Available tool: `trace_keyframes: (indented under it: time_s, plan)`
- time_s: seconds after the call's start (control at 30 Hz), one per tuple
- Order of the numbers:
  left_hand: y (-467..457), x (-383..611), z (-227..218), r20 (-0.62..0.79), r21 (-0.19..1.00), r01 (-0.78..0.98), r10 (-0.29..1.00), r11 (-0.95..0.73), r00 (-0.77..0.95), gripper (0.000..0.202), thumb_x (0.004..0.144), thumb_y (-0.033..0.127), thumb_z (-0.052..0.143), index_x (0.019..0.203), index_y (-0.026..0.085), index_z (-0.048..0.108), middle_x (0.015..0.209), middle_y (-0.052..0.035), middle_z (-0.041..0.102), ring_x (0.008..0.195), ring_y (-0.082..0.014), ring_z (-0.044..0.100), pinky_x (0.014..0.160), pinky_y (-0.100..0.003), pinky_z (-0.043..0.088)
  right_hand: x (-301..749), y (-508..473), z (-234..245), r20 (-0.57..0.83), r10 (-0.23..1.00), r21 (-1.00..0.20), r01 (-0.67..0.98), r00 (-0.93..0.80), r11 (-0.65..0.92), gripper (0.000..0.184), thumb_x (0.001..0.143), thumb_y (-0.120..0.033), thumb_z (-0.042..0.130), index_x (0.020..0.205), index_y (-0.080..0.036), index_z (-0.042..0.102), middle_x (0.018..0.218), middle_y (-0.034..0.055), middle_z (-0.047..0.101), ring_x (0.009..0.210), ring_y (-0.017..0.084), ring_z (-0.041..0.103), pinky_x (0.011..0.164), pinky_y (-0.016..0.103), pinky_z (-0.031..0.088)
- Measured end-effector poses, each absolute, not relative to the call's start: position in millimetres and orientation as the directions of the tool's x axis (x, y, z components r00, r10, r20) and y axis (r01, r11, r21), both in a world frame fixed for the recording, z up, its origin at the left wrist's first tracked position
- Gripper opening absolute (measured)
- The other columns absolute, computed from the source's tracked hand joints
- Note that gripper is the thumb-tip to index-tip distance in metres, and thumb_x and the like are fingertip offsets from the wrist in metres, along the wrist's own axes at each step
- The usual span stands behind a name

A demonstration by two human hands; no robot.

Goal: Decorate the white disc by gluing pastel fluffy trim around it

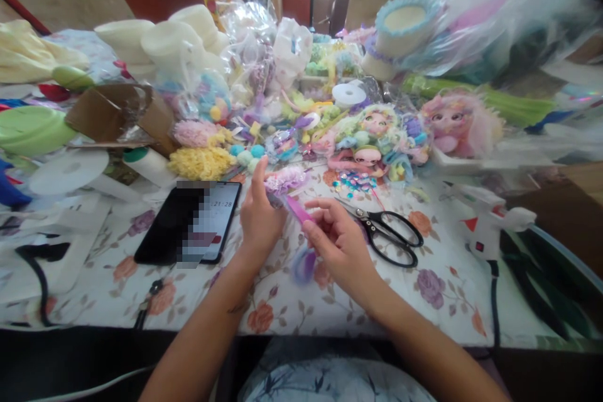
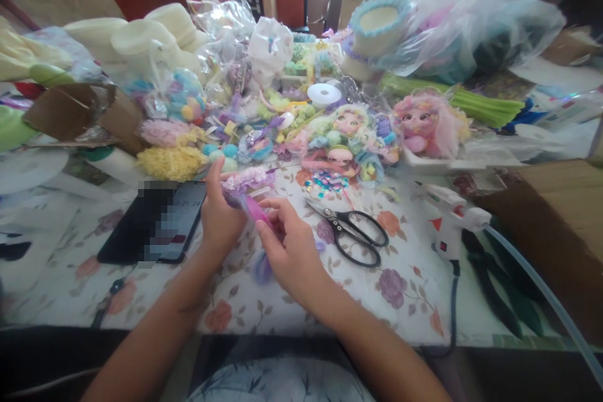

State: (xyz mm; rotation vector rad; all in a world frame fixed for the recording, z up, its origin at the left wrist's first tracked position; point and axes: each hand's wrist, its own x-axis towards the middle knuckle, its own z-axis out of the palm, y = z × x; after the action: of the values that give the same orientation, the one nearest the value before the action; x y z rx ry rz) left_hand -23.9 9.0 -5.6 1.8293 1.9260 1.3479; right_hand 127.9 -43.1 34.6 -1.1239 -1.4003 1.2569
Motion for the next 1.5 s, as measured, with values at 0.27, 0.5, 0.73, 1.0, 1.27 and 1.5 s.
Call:
trace_keyframes:
  time_s: [0.27,0.5,0.73,1.0,1.27,1.5]
  plan:
    - [12.9,-32.8,0.3,0.532,0.705,0.676,0.789,-0.212,-0.307,0.086,0.077,0.044,0.074,0.150,0.024,0.033,0.122,-0.0108,0.067,0.105,-0.0249,0.066,0.091,-0.037,0.054,198.0,-49.0,75.4,-0.064,0.945,-0.926,0.372,-0.322,0.065,0.026,0.096,-0.045,0.056,0.109,-0.025,0.065,0.059,-0.0067,0.049,0.049,0.010,0.044,0.047,0.024,0.034]
    - [10.4,-26.9,-1.1,0.467,0.744,0.636,0.840,-0.204,-0.277,0.088,0.072,0.036,0.077,0.149,0.025,0.035,0.124,-0.0100,0.065,0.108,-0.0262,0.065,0.091,-0.038,0.054,229.3,-37.8,61.6,0.064,0.979,-0.637,0.747,-0.194,0.190,0.030,0.097,-0.043,0.052,0.081,-0.022,0.067,0.080,0.0042,0.069,0.078,0.022,0.064,0.070,0.033,0.046]
    - [5.9,-21.4,-0.2,0.462,0.702,0.696,0.841,-0.153,-0.281,0.092,0.069,0.030,0.077,0.149,0.027,0.034,0.121,-0.0085,0.067,0.108,-0.0276,0.065,0.091,-0.040,0.053,134.6,-32.0,25.2,0.321,0.932,-0.754,0.549,-0.169,0.360,0.022,0.087,-0.029,0.064,0.100,-0.021,0.049,0.103,0.0107,0.066,0.098,0.026,0.064,0.085,0.038,0.050]
    - [6.6,-24.0,1.4,0.533,0.670,0.720,0.793,-0.182,-0.296,0.086,0.073,0.029,0.074,0.149,0.027,0.034,0.125,-0.0101,0.066,0.111,-0.0282,0.065,0.092,-0.040,0.053,112.2,-25.3,9.5,0.229,0.963,-0.876,0.400,-0.144,0.268,0.029,0.083,-0.023,0.059,0.107,-0.023,0.043,0.094,0.0033,0.061,0.081,0.019,0.061,0.074,0.033,0.049]
    - [8.1,-24.5,6.0,0.421,0.709,0.693,0.867,-0.132,-0.266,0.086,0.073,0.038,0.073,0.149,0.024,0.035,0.121,-0.0099,0.068,0.107,-0.0286,0.067,0.089,-0.040,0.055,129.6,-36.8,39.9,0.415,0.814,-0.308,0.780,-0.406,0.545,0.044,0.093,-0.008,0.037,0.132,-0.018,0.055,0.092,0.0083,0.062,0.067,0.019,0.053,0.054,0.032,0.034]
    - [7.8,-24.4,0.9,0.457,0.667,0.725,0.863,-0.174,-0.214,0.082,0.073,0.039,0.074,0.147,0.026,0.039,0.121,-0.0097,0.068,0.106,-0.0293,0.067,0.089,-0.040,0.055,135.5,-32.4,50.5,0.475,0.719,-0.040,0.804,-0.507,0.593,0.041,0.095,-0.008,0.034,0.114,-0.016,0.069,0.075,0.0081,0.062,0.062,0.019,0.046,0.052,0.035,0.026]
